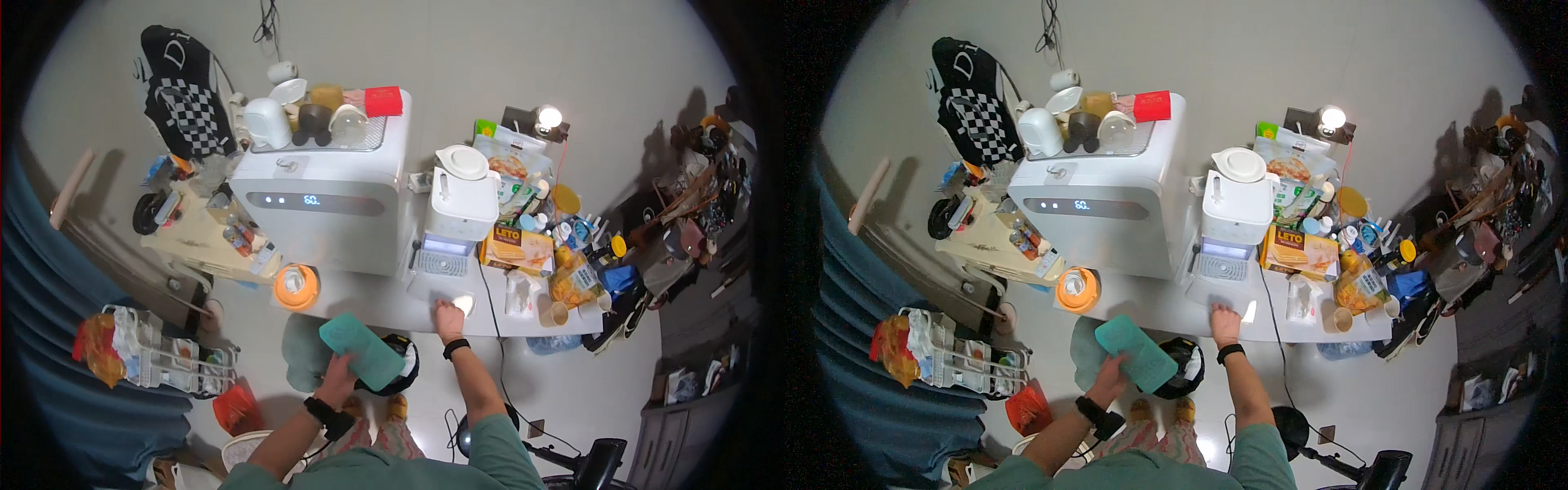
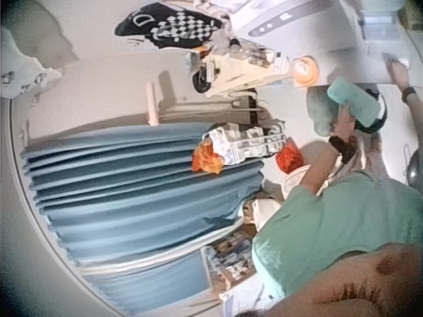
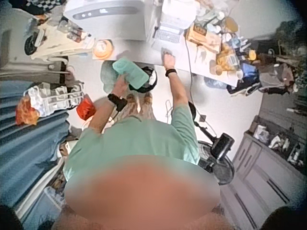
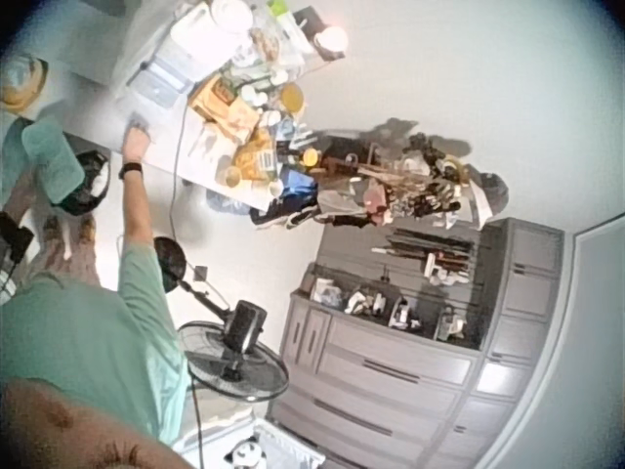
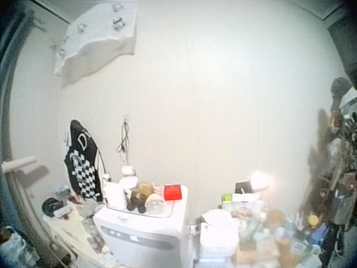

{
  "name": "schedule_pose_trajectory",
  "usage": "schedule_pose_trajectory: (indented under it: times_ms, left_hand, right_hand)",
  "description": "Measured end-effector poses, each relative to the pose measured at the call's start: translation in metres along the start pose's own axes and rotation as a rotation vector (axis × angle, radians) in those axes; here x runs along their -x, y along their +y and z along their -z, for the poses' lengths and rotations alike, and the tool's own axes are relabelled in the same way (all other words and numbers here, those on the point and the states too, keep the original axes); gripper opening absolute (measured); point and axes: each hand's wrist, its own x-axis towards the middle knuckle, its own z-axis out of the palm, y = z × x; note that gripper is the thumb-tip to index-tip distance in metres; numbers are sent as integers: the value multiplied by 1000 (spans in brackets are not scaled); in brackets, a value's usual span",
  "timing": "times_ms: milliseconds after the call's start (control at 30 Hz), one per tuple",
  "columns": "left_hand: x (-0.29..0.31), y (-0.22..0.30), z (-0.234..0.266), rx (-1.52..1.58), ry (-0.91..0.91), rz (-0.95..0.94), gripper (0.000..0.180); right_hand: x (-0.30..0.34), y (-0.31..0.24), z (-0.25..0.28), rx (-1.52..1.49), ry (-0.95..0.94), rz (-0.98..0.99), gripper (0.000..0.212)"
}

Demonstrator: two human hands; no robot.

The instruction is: The person carries a green container into a bedroom, removes a white cloth from a yellow plastic bag, and sorts small skincare containers on a bedside table.

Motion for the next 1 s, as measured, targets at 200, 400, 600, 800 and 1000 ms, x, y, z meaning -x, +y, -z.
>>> schedule_pose_trajectory:
  times_ms: [200, 400, 600, 800, 1000]
  left_hand:
    - [-102, -39, 3, 85, -30, -141, 40]
    - [-165, -82, -22, 146, 340, -9, 42]
    - [-133, -44, -46, -558, 195, 151, 60]
    - [-129, -24, -37, -879, 240, 243, 55]
    - [-40, 1, 37, -1270, -63, -643, 31]
  right_hand:
    - [24, 19, -1, -378, -46, -115, 17]
    - [87, 57, 35, -606, 144, -200, 33]
    - [105, 58, 43, -612, 36, -216, 33]
    - [92, 69, 22, -703, 111, -272, 42]
    - [114, -7, 29, -824, -158, -222, 32]
